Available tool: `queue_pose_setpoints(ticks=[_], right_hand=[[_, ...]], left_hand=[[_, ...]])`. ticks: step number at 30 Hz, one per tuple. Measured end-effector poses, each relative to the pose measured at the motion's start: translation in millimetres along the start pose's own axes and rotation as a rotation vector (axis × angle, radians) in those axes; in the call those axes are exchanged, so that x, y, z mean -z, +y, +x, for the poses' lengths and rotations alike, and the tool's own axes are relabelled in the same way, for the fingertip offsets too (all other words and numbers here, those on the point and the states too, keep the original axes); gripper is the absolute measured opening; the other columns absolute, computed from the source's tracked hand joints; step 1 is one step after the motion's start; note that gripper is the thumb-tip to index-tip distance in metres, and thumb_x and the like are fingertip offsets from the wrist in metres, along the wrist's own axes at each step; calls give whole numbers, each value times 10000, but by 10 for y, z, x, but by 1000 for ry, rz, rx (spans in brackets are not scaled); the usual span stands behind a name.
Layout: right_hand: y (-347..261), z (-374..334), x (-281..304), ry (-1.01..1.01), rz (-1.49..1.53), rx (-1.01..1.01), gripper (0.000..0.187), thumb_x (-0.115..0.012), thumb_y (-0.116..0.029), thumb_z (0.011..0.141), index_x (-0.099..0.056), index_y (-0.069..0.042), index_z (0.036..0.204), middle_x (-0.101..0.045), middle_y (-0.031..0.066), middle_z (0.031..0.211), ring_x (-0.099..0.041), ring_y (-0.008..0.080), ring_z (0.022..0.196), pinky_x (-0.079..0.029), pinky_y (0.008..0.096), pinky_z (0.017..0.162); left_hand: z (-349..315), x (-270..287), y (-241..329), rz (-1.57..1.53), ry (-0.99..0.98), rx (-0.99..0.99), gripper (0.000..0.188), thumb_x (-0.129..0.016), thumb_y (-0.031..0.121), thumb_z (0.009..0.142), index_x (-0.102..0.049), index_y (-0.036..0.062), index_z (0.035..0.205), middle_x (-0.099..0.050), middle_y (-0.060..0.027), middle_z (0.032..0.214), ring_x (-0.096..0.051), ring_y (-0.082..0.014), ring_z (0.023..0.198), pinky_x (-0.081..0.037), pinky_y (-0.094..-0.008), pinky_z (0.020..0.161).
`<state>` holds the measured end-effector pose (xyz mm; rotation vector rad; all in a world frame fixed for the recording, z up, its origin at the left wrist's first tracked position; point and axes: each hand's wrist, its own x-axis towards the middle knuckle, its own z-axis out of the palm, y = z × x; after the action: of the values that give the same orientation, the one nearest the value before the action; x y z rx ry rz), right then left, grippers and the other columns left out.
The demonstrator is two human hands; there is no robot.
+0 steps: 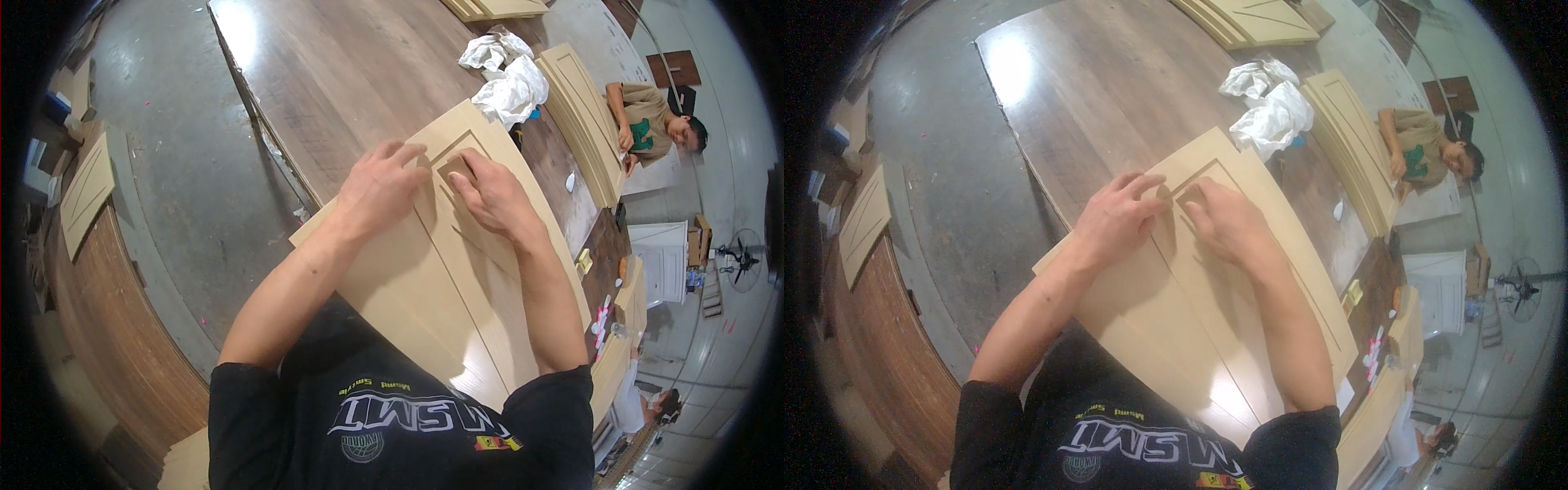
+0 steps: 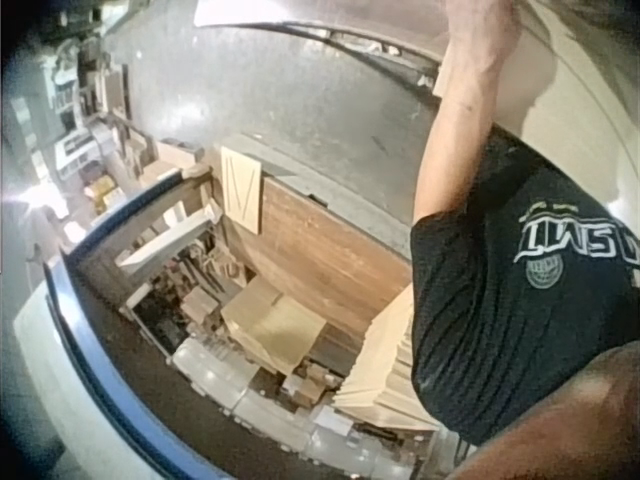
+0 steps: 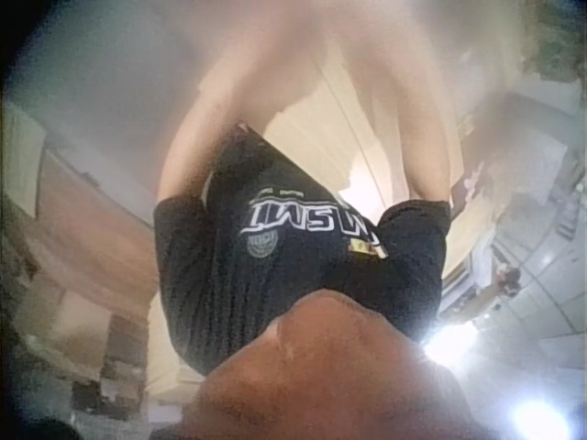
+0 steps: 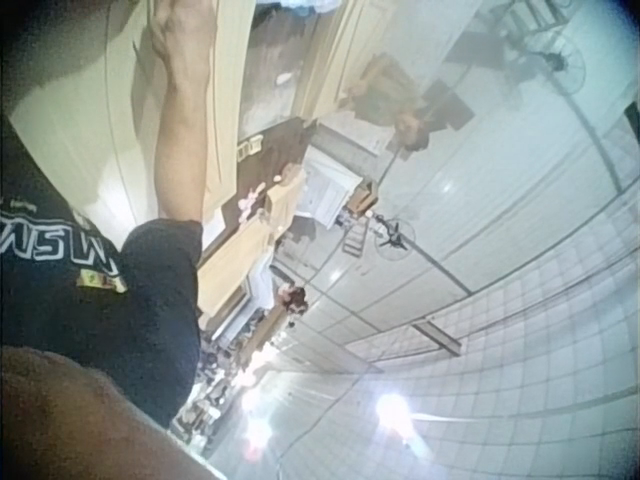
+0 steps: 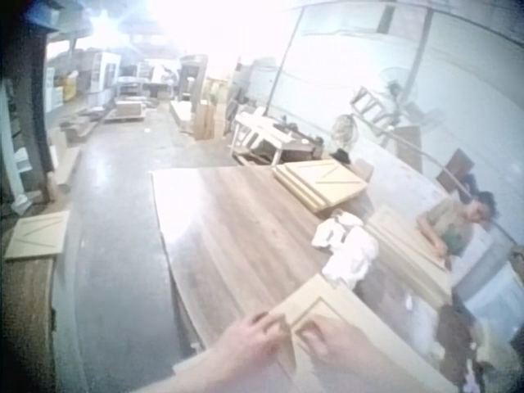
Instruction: The person applies adhesive from a small bottle to the recessed areas of cabinet door panels and carefully places decorative wood trim pieces into the glue.
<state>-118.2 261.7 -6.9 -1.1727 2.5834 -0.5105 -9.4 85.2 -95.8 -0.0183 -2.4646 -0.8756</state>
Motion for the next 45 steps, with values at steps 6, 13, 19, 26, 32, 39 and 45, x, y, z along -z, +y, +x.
queue_pose_setpoints(ticks=[6,13,19,26,32,39,45], right_hand=[[33,-43,-49,4,-6,-68,278,-614,-247,1010,-594,-36,1190,-695,242,926,-672,443,907,-519,509,796],[-43,-29,-129,13,-95,11,249,-617,-223,1001,-582,-38,1163,-693,224,932,-672,444,911,-524,521,784],[-81,8,-135,-3,-160,47,304,-660,-233,964,-603,-82,1223,-731,150,1075,-697,382,979,-552,498,817],[-226,76,-86,-81,-205,-39,292,-634,-247,996,-564,-50,1199,-695,230,863,-684,447,862,-529,536,764],[-154,92,-152,-59,-221,-72,318,-629,-279,1008,-535,-59,1218,-689,234,820,-681,460,834,-524,552,744],[-193,132,-88,-107,-320,-6,386,-636,-271,1013,-473,-20,1255,-679,218,769,-676,456,751,-517,558,647],[-143,183,-76,-153,-354,98,426,-633,-254,1020,-434,34,1263,-664,208,739,-667,449,714,-504,552,602]], left_hand=[[21,23,64,62,-124,-28,233,-658,77,843,-788,153,1020,-664,-53,1352,-599,-325,1297,-593,-442,945],[41,24,39,-8,5,222,244,-643,98,864,-717,96,1096,-695,-112,1271,-692,-348,1102,-595,-460,879],[88,126,69,40,-230,491,353,-588,193,942,-626,83,1275,-722,-158,1123,-710,-396,959,-567,-508,841],[92,142,19,7,-237,477,385,-580,208,954,-613,66,1311,-721,-168,1134,-705,-397,983,-562,-508,858],[114,155,15,-26,-242,484,386,-578,199,952,-610,50,1307,-712,-177,1150,-696,-396,1006,-556,-505,877],[133,135,7,-27,-258,473,387,-582,181,949,-599,37,1307,-707,-178,1153,-695,-392,1003,-558,-498,869],[137,124,-6,-16,-248,457,384,-582,163,951,-591,39,1314,-699,-177,1134,-693,-392,982,-556,-499,857]])
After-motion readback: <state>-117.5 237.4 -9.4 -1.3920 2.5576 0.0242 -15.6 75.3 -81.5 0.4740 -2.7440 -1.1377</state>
